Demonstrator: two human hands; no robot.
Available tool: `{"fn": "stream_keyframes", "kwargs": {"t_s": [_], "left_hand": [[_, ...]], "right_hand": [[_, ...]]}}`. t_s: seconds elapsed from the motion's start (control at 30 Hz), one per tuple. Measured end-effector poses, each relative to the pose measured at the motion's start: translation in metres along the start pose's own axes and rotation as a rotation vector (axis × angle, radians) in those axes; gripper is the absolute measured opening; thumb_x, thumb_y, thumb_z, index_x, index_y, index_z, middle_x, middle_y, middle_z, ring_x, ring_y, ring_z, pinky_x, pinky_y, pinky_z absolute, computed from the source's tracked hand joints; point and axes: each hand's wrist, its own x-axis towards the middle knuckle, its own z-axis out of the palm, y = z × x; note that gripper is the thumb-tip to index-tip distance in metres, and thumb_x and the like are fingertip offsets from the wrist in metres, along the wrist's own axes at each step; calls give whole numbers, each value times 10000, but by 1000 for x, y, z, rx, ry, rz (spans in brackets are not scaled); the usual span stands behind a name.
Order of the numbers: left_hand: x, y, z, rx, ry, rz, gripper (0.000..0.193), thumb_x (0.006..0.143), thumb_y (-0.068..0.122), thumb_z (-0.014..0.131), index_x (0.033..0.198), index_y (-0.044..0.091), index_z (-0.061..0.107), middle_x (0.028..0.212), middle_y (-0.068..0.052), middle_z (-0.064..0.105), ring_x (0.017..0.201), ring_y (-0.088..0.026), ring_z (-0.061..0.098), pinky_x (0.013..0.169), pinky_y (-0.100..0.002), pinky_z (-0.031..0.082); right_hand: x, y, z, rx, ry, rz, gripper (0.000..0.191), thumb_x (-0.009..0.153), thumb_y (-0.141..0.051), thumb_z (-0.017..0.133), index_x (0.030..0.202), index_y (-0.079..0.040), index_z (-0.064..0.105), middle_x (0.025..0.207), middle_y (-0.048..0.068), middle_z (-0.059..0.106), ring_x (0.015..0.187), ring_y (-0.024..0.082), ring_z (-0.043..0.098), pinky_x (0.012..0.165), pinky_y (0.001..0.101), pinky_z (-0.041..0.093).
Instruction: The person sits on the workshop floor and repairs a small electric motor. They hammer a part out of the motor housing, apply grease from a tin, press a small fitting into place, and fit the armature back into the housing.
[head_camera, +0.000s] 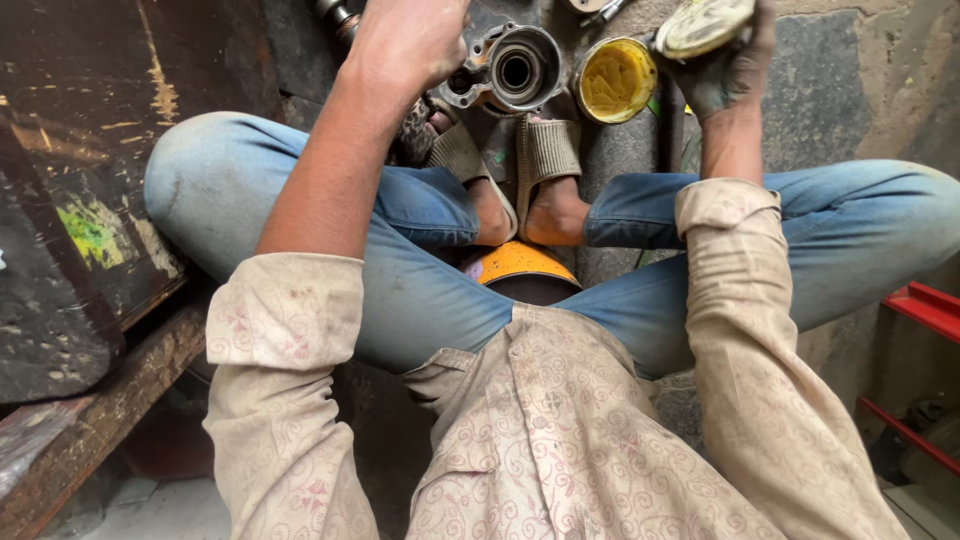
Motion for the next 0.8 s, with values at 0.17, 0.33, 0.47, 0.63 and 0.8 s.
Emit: {"fn": "stream_keyframes", "kwargs": {"t_s": [0.17,0.33,0.47,0.63,0.8], "left_hand": [[-2,12,7,-62,-82,-18,445,826,232,813,1158,-22,659,945,-259,705,854,-435,704,732,-537,558],[-2,16,19,-15,-100,28,707,592,217,934,1176,-22,615,1047,-230,701,935,-435,695,797,-498,568],[-1,16,17,-40,-281,-113,583,743,215,892,1192,-45,625,1025,-268,712,958,-434,712,831,-490,588],[5,11,9,-29,-303,-134,243,824,172,785,1024,36,761,1040,-256,730,985,-418,712,840,-508,575],[36,-30,15,-54,168,-400,241,1000,293,696,1112,82,733,955,-196,752,856,-416,728,717,-517,576]], "right_hand": [[-3,9,-29,461,431,-196,1053,772,-795,511,1466,-39,274,1496,284,408,1293,507,580,1070,664,555],[7,22,-28,474,857,70,941,891,-734,484,1287,119,523,1107,253,583,952,380,632,831,547,578],[10,39,-4,226,811,207,709,974,-593,519,1176,86,515,985,206,622,954,359,652,930,564,576],[-27,54,22,-42,305,284,438,1058,-461,471,1103,-65,653,1049,100,679,1018,266,658,905,447,532],[6,96,-2,-322,364,170,322,1036,-404,546,1105,-122,687,1066,49,697,994,205,658,794,382,548]]}}
